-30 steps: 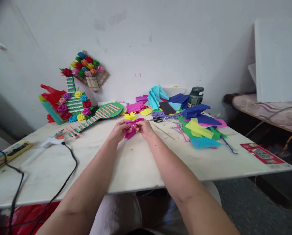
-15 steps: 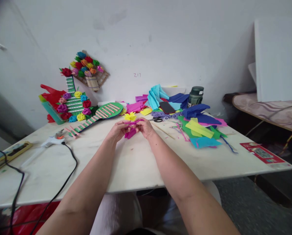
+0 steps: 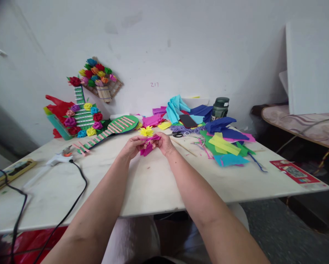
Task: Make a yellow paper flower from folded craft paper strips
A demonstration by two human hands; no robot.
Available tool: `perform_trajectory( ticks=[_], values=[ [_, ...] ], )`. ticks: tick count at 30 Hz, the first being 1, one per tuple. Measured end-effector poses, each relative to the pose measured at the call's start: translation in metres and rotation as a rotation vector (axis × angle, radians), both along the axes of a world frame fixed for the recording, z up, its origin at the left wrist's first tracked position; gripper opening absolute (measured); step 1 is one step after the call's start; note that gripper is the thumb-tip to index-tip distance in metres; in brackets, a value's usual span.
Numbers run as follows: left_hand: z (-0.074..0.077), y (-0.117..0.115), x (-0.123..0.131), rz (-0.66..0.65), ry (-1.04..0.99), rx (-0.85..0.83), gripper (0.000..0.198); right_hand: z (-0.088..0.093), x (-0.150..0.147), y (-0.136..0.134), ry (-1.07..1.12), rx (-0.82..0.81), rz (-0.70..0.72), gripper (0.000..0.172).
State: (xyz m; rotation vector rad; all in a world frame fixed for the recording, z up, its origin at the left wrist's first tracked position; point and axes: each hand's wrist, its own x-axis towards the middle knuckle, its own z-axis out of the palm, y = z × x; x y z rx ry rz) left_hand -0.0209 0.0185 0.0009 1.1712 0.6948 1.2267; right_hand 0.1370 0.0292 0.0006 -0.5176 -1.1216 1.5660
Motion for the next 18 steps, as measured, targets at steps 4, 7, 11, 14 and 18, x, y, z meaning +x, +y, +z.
perform_trajectory(
  ticks=[4, 7, 11, 14, 18],
  values=[
    [0.001, -0.0006, 0.0008, -0.028, 0.021, 0.012, 0.024, -0.0031, -0.0021, 0.0055, -0.089, 0.012, -0.141, 0.028],
    [0.0024, -0.0008, 0.0011, -0.067, -0.014, 0.018, 0.021, -0.0043, -0.002, 0.0075, -0.139, 0.048, -0.196, 0.032],
    [0.0049, -0.0038, 0.0015, -0.048, 0.051, -0.004, 0.025, -0.0038, -0.0012, 0.0054, -0.229, 0.144, -0.216, 0.031],
    [0.0054, -0.007, 0.0022, -0.068, 0.108, 0.027, 0.035, -0.0027, -0.0016, 0.0027, -0.304, 0.221, -0.191, 0.028],
    [0.0047, -0.008, 0.003, -0.108, 0.16, 0.119, 0.042, -0.0025, -0.0027, 0.0021, -0.363, 0.274, -0.198, 0.026]
  ],
)
